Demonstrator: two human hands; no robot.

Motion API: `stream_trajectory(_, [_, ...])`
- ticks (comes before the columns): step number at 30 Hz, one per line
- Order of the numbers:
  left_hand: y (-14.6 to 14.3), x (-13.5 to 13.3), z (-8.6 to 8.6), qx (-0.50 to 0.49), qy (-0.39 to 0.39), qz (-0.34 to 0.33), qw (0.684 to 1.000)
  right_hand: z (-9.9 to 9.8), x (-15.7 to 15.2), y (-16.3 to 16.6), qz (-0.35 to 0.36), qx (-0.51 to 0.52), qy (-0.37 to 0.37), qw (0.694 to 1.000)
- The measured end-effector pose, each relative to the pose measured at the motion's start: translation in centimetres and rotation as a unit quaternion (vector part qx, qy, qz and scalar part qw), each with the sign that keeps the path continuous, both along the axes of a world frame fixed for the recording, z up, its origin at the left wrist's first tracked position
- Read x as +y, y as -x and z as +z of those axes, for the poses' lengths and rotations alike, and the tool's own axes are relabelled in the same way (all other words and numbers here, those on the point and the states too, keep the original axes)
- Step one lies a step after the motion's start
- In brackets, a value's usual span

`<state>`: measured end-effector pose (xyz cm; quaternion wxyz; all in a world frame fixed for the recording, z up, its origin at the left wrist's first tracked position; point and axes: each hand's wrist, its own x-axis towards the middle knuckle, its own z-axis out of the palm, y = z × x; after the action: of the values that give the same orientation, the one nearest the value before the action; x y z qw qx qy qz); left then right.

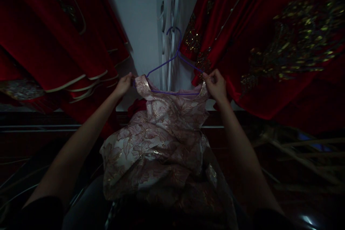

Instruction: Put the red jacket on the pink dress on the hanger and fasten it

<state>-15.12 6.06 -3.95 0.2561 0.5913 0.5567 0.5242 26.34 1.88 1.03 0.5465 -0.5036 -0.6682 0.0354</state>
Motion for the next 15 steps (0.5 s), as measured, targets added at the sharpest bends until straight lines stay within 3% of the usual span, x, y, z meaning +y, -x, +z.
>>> stream_trajectory(2, [1.6,-0.5,-2.4,0.022,0.049,0.02,0.998,-0.1,0.1,0.1,-0.001,0.001,-0.002,1.0])
stream_trajectory(5, [2.4,-1.7,-5.6,0.143,0.086,-0.078,0.983,-0.3,0.3,0.2,-0.001,0.002,0.0,1.0])
stream_trajectory(8, [2.1,-2.7,-7.9,0.341,0.057,-0.14,0.928,-0.4,0.3,0.1,-0.001,0.001,0.003,1.0])
stream_trajectory(12, [1.8,-3.2,-8.6,0.526,0.049,-0.146,0.837,-0.3,0.4,-0.1,0.011,0.0,0.002,1.0])
stream_trajectory(15, [1.7,-3.2,-7.9,0.565,0.079,-0.176,0.802,-0.3,0.5,-0.1,0.017,0.0,0.003,1.0])
